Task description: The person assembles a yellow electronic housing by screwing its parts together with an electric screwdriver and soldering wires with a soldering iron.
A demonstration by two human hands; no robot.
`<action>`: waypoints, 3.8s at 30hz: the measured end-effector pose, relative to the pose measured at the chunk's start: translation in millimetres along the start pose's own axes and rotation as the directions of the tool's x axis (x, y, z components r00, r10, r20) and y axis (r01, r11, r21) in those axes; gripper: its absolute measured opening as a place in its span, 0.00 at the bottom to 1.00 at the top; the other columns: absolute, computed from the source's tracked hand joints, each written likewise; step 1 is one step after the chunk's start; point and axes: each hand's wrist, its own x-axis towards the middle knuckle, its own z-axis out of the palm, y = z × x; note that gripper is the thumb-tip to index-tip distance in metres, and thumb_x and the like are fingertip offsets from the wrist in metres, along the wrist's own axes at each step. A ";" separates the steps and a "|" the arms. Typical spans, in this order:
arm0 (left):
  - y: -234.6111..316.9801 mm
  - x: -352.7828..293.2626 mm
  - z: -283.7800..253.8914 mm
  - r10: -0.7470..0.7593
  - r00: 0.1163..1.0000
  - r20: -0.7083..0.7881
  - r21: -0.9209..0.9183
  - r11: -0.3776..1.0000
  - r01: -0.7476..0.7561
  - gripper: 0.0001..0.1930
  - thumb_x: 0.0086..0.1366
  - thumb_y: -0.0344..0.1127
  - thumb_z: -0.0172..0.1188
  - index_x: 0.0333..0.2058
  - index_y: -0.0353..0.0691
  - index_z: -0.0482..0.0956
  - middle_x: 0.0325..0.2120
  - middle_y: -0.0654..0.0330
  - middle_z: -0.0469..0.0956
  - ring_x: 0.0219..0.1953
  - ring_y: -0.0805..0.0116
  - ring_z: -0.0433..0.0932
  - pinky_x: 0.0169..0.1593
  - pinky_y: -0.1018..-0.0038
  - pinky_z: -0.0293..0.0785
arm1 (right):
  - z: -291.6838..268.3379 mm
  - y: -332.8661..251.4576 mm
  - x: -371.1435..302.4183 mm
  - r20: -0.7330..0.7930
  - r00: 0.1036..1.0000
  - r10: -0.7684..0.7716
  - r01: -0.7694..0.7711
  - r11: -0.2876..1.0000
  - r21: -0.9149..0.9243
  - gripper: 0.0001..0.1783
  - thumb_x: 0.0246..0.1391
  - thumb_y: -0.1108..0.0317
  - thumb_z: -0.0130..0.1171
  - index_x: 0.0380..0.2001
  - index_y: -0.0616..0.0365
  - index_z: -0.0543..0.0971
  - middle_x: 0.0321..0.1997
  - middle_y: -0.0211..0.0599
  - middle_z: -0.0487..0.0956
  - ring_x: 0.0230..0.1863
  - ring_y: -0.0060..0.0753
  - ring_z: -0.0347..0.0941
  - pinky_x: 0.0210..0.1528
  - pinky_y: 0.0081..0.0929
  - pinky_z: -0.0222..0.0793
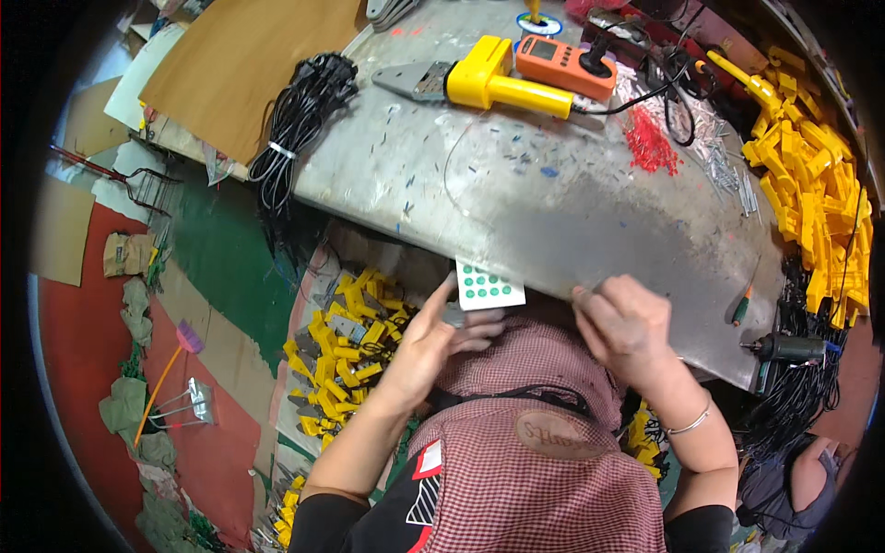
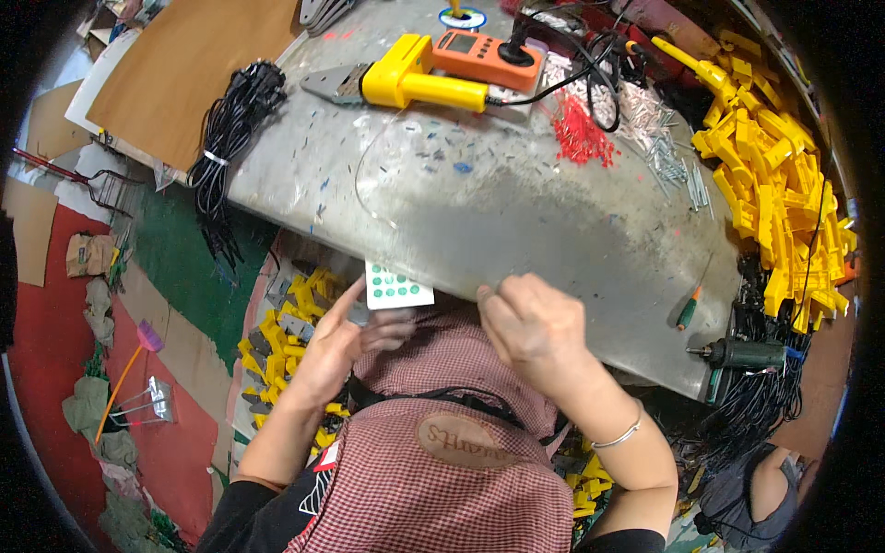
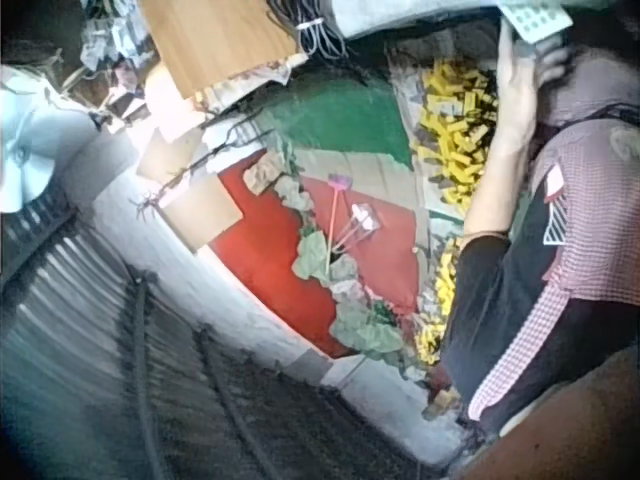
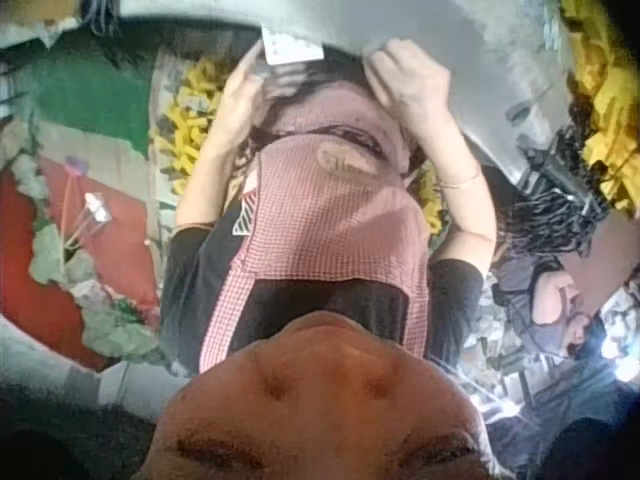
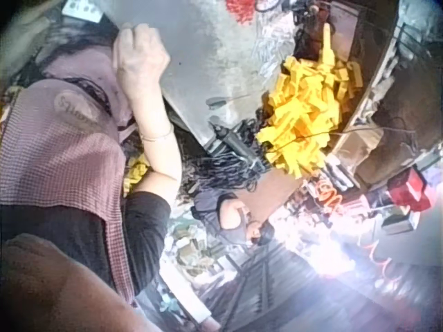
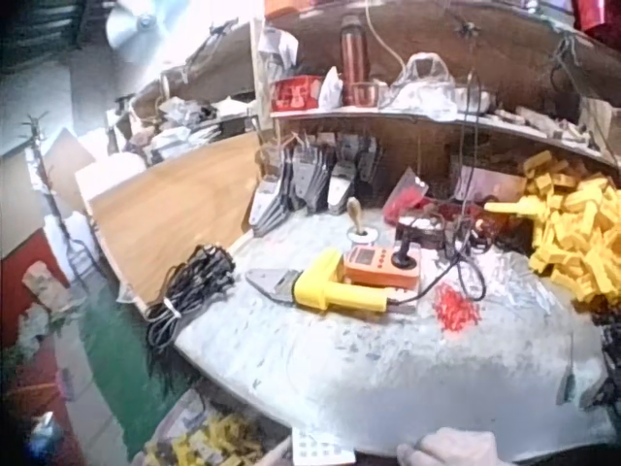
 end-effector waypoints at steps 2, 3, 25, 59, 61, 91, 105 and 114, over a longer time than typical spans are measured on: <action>2.7 -0.4 -22.3 -0.033 0.997 -0.066 0.125 0.991 0.041 0.34 0.67 0.45 0.48 0.64 0.34 0.48 0.46 0.40 0.74 0.45 0.53 0.77 0.47 0.67 0.73 | 10.9 0.4 -9.6 0.124 0.991 0.045 -0.045 0.999 0.001 0.04 0.44 0.70 0.61 0.21 0.55 0.75 0.23 0.31 0.68 0.24 0.30 0.69 0.21 0.27 0.68; 9.8 -1.2 -32.2 -0.037 0.992 -0.121 0.219 0.974 0.064 0.30 0.67 0.43 0.47 0.62 0.34 0.52 0.43 0.42 0.76 0.43 0.56 0.78 0.46 0.69 0.74 | 11.3 0.2 -11.6 0.185 0.980 0.080 -0.081 0.997 0.000 0.04 0.44 0.69 0.60 0.21 0.55 0.75 0.24 0.31 0.69 0.25 0.30 0.70 0.22 0.28 0.69; 185.1 182.8 56.6 0.420 0.682 0.599 0.751 -0.590 -0.296 0.26 0.45 0.27 0.64 0.47 0.42 0.72 0.38 0.54 0.74 0.46 0.54 0.73 0.54 0.62 0.64 | -98.1 137.6 191.2 -0.373 0.925 0.071 -0.122 0.986 -0.116 0.13 0.55 0.65 0.54 0.39 0.63 0.76 0.25 0.35 0.78 0.26 0.22 0.72 0.31 0.22 0.66; 140.7 67.3 -35.5 0.552 0.781 0.294 0.905 0.102 -0.413 0.24 0.48 0.16 0.46 0.47 0.33 0.71 0.36 0.51 0.79 0.41 0.59 0.79 0.49 0.70 0.70 | 1.2 96.4 98.1 0.341 0.858 0.385 -0.441 0.892 0.100 0.14 0.50 0.67 0.53 0.41 0.56 0.78 0.32 0.50 0.79 0.33 0.46 0.77 0.38 0.36 0.71; 139.3 125.0 -11.7 0.490 0.753 0.439 0.856 0.028 -0.517 0.28 0.45 0.15 0.45 0.50 0.36 0.68 0.37 0.49 0.77 0.46 0.50 0.75 0.53 0.63 0.68 | 10.7 95.8 102.5 0.386 0.815 0.432 -0.471 0.882 0.007 0.15 0.49 0.67 0.51 0.42 0.54 0.78 0.32 0.52 0.78 0.34 0.50 0.76 0.39 0.39 0.71; 110.2 223.9 30.0 0.393 0.707 0.588 0.808 -0.323 -0.492 0.35 0.42 0.14 0.45 0.55 0.31 0.61 0.38 0.52 0.79 0.42 0.53 0.73 0.46 0.62 0.65 | -14.2 99.0 53.1 0.246 0.926 0.287 -0.349 0.900 0.261 0.11 0.46 0.71 0.56 0.37 0.56 0.77 0.25 0.40 0.77 0.27 0.43 0.76 0.30 0.37 0.73; 99.7 238.8 41.1 0.411 0.754 0.512 0.857 -0.305 -0.415 0.32 0.48 0.17 0.46 0.56 0.38 0.65 0.47 0.44 0.73 0.50 0.50 0.71 0.53 0.61 0.62 | -39.8 106.9 31.1 0.265 0.922 0.282 -0.339 0.919 0.202 0.12 0.45 0.69 0.59 0.37 0.54 0.78 0.30 0.38 0.77 0.32 0.43 0.75 0.32 0.36 0.73; 99.7 226.8 32.0 0.403 0.711 0.577 0.817 -0.263 -0.514 0.31 0.43 0.16 0.44 0.53 0.26 0.61 0.44 0.43 0.72 0.45 0.44 0.68 0.49 0.57 0.60 | -141.8 231.2 42.0 -0.203 0.460 0.865 -0.612 0.474 0.633 0.11 0.52 0.70 0.54 0.39 0.59 0.79 0.25 0.37 0.75 0.27 0.28 0.71 0.33 0.26 0.68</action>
